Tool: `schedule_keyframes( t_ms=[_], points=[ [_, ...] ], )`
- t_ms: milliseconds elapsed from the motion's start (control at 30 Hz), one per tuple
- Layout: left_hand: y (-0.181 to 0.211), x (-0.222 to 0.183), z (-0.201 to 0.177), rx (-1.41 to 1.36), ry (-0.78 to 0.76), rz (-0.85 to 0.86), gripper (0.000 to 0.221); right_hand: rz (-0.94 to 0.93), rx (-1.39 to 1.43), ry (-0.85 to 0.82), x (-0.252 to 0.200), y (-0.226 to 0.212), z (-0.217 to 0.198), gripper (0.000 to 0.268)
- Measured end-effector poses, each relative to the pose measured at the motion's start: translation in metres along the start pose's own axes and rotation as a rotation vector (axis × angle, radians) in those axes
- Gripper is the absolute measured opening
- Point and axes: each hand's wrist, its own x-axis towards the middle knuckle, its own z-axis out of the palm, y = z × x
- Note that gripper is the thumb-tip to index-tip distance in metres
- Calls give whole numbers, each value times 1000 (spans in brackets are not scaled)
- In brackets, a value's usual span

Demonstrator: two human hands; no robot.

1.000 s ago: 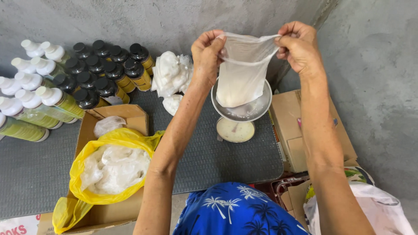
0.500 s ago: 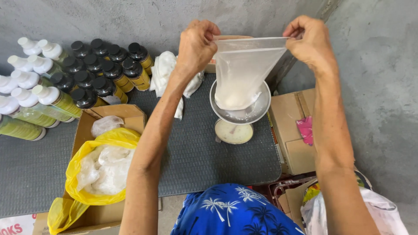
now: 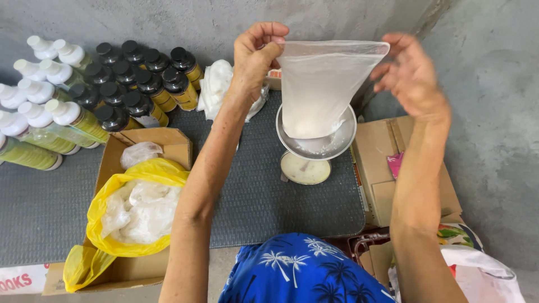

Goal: Measure and package powder into small plastic bags using a scoop, bowl, and scale.

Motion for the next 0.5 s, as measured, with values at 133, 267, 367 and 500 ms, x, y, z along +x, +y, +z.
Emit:
schedule_keyframes(
  t_ms=[133,267,367,500],
  points=[
    [-12,1,9,-188,53,-31,18,287,-643,-49,-8,47,26,97],
    [-18,1,35,-355,83,-184,20,444,-934,-120,-8,100,38,109],
    [-24,-3,66,-438,73,-275,21,295,-891,-194,-3,140,35,108],
    [-32,-17,110,-442,-31,-255,26,126,-895,-182,0,166,35,123]
  ],
)
